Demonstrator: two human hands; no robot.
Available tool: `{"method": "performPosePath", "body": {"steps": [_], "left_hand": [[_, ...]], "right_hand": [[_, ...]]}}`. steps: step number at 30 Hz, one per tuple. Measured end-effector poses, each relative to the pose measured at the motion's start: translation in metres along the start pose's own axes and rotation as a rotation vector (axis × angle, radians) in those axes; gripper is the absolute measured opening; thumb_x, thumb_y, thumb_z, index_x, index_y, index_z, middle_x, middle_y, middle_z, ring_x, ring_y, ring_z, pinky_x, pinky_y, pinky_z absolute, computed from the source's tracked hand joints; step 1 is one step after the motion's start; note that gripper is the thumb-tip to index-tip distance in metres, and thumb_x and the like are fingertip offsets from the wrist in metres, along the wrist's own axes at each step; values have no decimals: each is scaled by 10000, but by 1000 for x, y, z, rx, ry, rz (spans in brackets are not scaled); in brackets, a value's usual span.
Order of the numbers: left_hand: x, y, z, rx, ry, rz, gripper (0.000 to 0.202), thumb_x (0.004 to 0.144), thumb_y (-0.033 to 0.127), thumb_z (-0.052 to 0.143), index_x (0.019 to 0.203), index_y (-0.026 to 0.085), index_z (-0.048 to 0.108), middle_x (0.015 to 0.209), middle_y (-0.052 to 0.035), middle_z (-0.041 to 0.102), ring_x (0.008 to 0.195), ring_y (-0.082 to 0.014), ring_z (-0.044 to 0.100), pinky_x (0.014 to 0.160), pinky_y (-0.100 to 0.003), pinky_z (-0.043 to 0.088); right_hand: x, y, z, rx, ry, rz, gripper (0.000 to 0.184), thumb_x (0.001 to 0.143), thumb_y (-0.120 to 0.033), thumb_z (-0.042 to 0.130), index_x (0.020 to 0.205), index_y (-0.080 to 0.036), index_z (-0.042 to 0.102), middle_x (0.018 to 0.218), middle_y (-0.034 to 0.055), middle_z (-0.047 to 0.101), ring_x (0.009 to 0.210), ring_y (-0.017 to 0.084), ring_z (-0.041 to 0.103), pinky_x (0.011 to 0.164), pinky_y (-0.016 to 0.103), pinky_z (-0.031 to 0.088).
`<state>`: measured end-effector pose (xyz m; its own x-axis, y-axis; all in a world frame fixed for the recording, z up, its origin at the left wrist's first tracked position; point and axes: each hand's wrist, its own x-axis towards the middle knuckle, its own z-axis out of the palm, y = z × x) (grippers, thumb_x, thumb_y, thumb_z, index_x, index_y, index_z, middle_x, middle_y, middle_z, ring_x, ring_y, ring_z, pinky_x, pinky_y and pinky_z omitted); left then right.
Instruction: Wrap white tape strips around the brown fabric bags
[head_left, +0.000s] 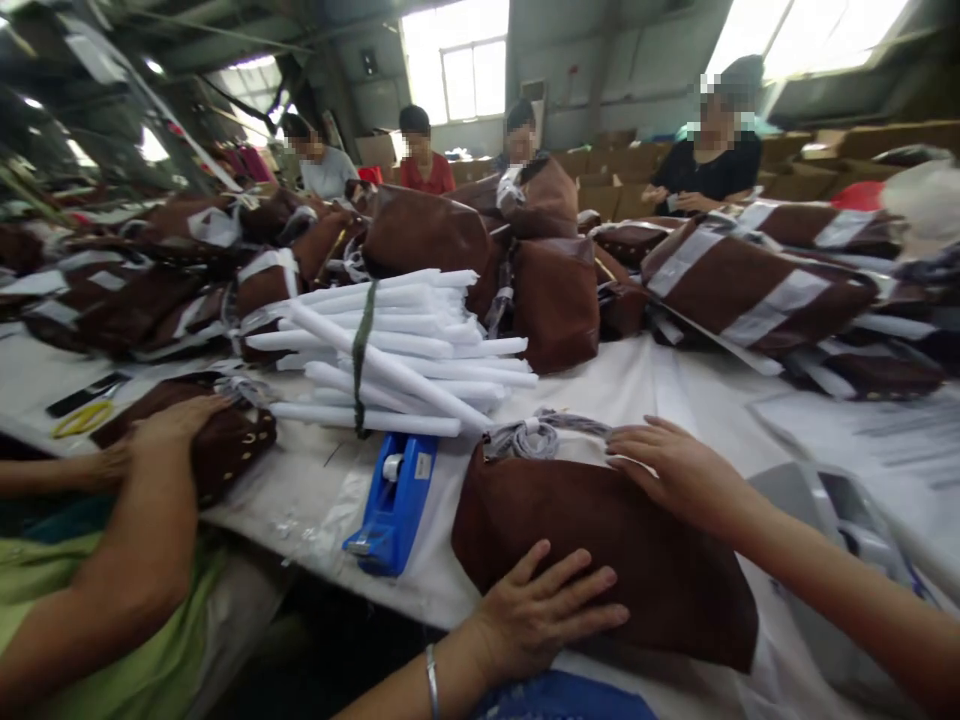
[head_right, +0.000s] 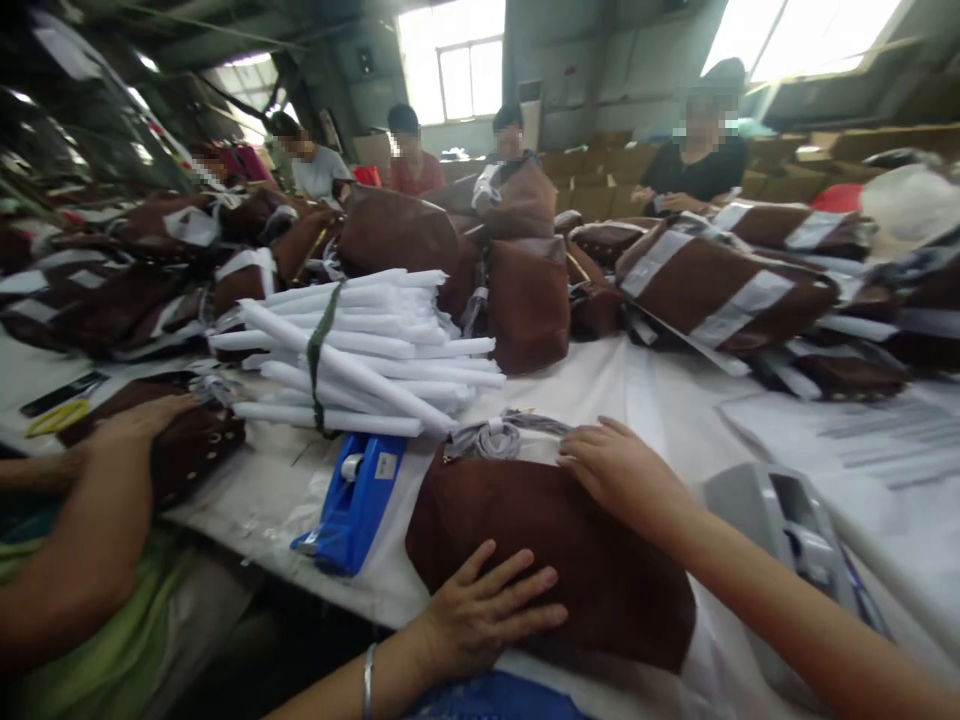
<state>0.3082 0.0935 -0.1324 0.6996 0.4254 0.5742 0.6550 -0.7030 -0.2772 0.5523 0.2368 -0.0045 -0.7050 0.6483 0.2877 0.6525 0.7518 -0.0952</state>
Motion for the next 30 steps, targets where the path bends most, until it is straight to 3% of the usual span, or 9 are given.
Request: {"method": "performPosePath", "body": {"steps": [3, 9, 13, 19, 22, 25, 27, 28, 30], "left_hand": [[-1, 0, 0, 25, 13, -20, 555, 967, 341, 526, 1502, 420, 401, 1628, 85, 282, 1533, -213, 181, 1250, -441, 205], [-5, 5, 7, 65, 55, -28, 571, 972, 412, 512, 1526, 405, 371, 1632, 74, 278, 1533, -246, 185, 1188, -417, 340], [-5, 4, 8, 67, 136, -54, 536, 989, 446, 508, 1512, 416, 396, 1619, 78, 312, 1524, -229, 215, 1169, -366, 371], [-10, 8, 12, 87, 165, -81, 501, 999, 512, 472, 1492, 458, 411, 1600, 115, 339, 1521, -193, 229, 1141, -312, 413], [-13, 21, 9, 124, 165, -89, 508, 1004, 530, 419, 1506, 461, 386, 1609, 121, 320, 1523, -190, 220, 1163, -315, 394], [-22, 13, -20, 335, 69, -55, 537, 997, 572, 304, 1532, 523, 274, 1617, 188, 259, 1530, -160, 184, 1208, -334, 345], [-38, -19, -55, 569, -160, -46, 559, 984, 576, 292, 1522, 598, 142, 1594, 307, 156, 1528, -87, 72, 1155, -351, 411], [-49, -42, -77, 630, -241, -95, 538, 974, 569, 351, 1479, 655, 186, 1549, 364, 188, 1507, -36, 52, 1044, -356, 495], [-77, -98, -124, 690, -304, -273, 454, 976, 535, 448, 1420, 617, 404, 1543, 248, 350, 1494, -76, 211, 957, -369, 535]], "right_hand": [[49, -31, 13, 235, -135, -109, 362, 1009, -408, 489, 1296, -270, 660, 1253, 36, 702, 1108, 245, 672, 968, 383, 534], [123, -63, 39, 312, -594, -87, 581, 974, -662, 414, 1267, -245, 695, 1214, 84, 718, 1061, 304, 695, 918, 427, 548], [141, -68, 44, 244, -720, -52, 728, 895, -759, 467, 1316, -201, 669, 1211, 141, 709, 1031, 360, 705, 892, 482, 563], [146, -74, 48, 338, -765, 38, 712, 827, -755, 586, 1263, -204, 694, 1249, 106, 698, 1085, 344, 686, 913, 443, 579], [142, -82, 47, 384, -736, 87, 660, 820, -727, 620, 1237, -221, 697, 1250, 70, 702, 1110, 316, 679, 980, 419, 558], [131, -93, 46, 363, -601, 79, 622, 810, -696, 647, 1195, -212, 710, 1152, 70, 741, 1010, 312, 717, 883, 406, 604], [121, -94, 48, 328, -443, 0, 577, 800, -669, 671, 1159, -222, 725, 1062, 61, 766, 889, 301, 743, 743, 375, 633], [115, -93, 51, 311, -359, -74, 520, 813, -632, 683, 1160, -247, 725, 1049, 42, 769, 847, 283, 749, 693, 347, 635], [105, -86, 64, 238, -64, -267, 477, 762, -556, 766, 1164, -301, 725, 972, 13, 781, 717, 268, 745, 545, 325, 603]]}}
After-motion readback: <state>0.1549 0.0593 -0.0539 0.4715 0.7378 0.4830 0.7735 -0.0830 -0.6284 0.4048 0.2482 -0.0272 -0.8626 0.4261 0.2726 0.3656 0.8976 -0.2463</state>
